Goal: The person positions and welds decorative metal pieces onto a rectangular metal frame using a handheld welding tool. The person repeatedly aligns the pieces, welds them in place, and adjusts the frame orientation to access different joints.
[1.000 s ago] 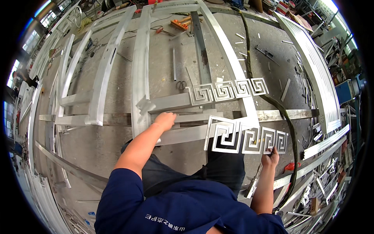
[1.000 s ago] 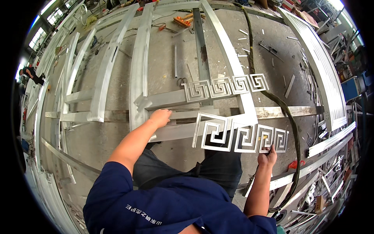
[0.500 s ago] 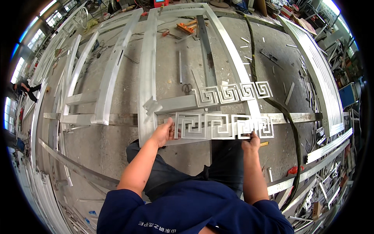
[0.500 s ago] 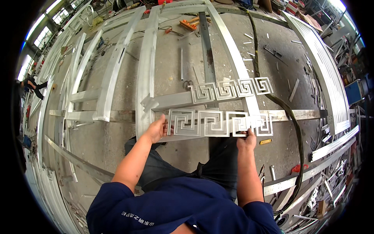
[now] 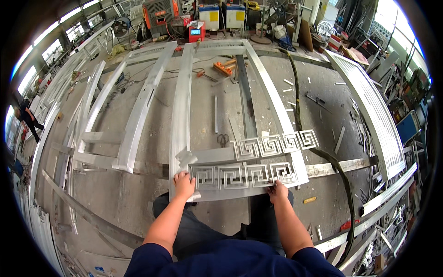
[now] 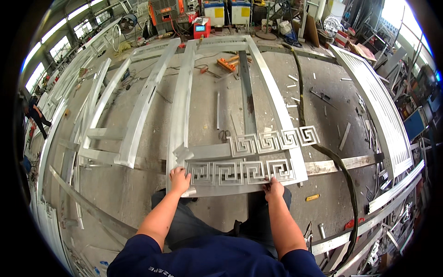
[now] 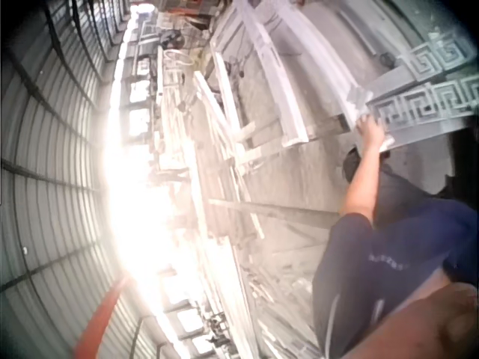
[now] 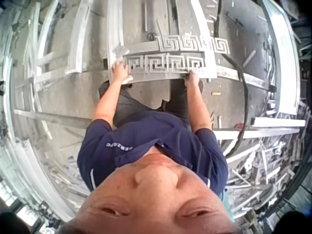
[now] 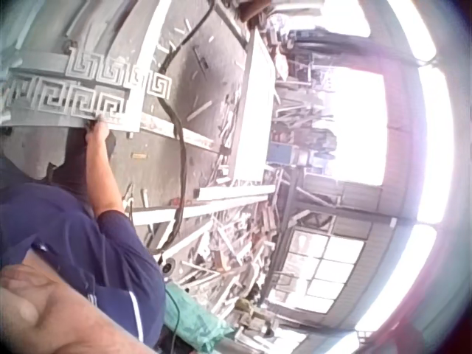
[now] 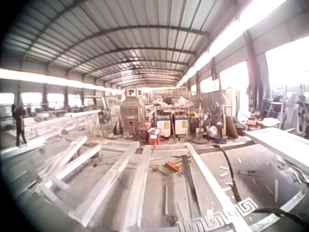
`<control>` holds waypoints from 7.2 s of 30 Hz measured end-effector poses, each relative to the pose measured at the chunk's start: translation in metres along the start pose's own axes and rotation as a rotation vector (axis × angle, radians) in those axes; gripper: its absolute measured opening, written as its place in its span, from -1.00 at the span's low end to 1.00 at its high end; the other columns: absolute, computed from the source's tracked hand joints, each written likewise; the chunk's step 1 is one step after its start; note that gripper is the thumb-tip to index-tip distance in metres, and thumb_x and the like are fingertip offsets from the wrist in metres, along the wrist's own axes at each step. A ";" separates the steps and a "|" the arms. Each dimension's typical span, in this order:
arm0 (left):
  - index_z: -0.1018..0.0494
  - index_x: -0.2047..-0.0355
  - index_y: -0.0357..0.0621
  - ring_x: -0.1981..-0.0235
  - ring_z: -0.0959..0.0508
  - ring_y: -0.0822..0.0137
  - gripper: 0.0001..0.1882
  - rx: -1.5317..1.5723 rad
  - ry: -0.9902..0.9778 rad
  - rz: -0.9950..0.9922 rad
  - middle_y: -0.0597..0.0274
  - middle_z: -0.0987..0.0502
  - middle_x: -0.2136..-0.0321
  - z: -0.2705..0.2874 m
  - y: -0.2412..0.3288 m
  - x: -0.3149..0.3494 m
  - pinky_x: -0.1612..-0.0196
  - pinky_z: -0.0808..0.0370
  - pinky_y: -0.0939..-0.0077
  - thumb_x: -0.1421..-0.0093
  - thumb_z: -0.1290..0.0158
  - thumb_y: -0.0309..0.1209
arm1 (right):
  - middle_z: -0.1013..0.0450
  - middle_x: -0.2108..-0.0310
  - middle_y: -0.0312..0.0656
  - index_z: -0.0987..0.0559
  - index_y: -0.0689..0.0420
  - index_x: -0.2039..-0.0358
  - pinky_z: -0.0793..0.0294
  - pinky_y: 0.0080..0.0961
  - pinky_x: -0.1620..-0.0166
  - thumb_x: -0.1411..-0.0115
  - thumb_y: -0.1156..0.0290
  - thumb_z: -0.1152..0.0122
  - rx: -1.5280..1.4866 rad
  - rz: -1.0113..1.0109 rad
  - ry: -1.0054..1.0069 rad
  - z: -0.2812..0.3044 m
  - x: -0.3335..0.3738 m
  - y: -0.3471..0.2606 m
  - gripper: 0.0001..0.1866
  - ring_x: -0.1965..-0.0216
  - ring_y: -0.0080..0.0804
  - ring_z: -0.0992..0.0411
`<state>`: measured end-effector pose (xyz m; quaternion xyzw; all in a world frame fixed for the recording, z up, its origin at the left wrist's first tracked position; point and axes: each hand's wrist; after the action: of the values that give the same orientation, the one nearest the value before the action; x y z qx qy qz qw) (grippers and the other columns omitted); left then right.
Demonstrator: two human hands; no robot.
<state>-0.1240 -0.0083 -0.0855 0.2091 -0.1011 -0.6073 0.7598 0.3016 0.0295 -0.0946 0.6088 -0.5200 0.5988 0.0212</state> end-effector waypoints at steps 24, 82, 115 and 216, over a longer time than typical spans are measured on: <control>-0.64 0.17 -0.21 -0.35 -0.20 -0.01 -0.65 -0.024 0.152 0.014 0.15 -0.35 -0.28 -0.013 0.010 0.003 -0.43 -0.04 0.04 -0.22 -0.11 -0.19 | -0.55 0.19 0.05 -0.60 0.28 0.19 -0.54 -0.13 0.12 -0.12 0.19 -0.39 1.529 0.809 0.212 0.014 0.005 -0.069 -0.59 0.17 0.05 -0.52; -0.61 0.26 -0.25 -0.37 -0.18 0.04 -0.64 -0.141 0.129 0.025 0.18 -0.32 -0.32 -0.017 0.009 0.003 -0.42 -0.05 0.04 -0.25 -0.07 -0.17 | -0.28 -0.26 0.16 -0.38 0.45 -0.19 -0.16 -0.13 -0.36 -0.24 0.15 -0.27 1.463 0.996 0.425 0.023 0.004 -0.049 -0.30 -0.32 0.09 -0.18; -0.61 0.16 -0.23 -0.41 -0.13 0.10 -0.62 -0.153 0.057 0.066 0.23 -0.26 -0.35 -0.012 0.012 0.003 -0.45 0.00 0.08 -0.32 -0.02 -0.15 | -0.27 -0.27 0.12 -0.39 0.42 -0.19 -0.16 -0.15 -0.36 -0.24 0.16 -0.26 1.461 0.968 0.444 0.022 0.004 -0.049 -0.33 -0.33 0.06 -0.17; -0.64 0.46 -0.23 -0.39 -0.19 0.06 -0.69 -0.051 0.121 0.026 0.16 -0.35 -0.32 -0.013 0.007 -0.001 -0.45 -0.02 0.10 -0.10 -0.13 -0.20 | -0.30 -0.26 0.14 -0.39 0.41 -0.20 -0.18 -0.14 -0.35 -0.22 0.16 -0.26 1.445 0.998 0.486 0.026 -0.004 -0.048 -0.32 -0.31 0.08 -0.20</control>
<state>-0.1126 -0.0037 -0.0934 0.2247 -0.0420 -0.5859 0.7775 0.3526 0.0378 -0.0763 0.0353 -0.2023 0.8303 -0.5181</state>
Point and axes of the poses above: each hand's wrist, its own x-axis away from the middle knuckle, its own z-axis out of the back of the hand, y = z × x
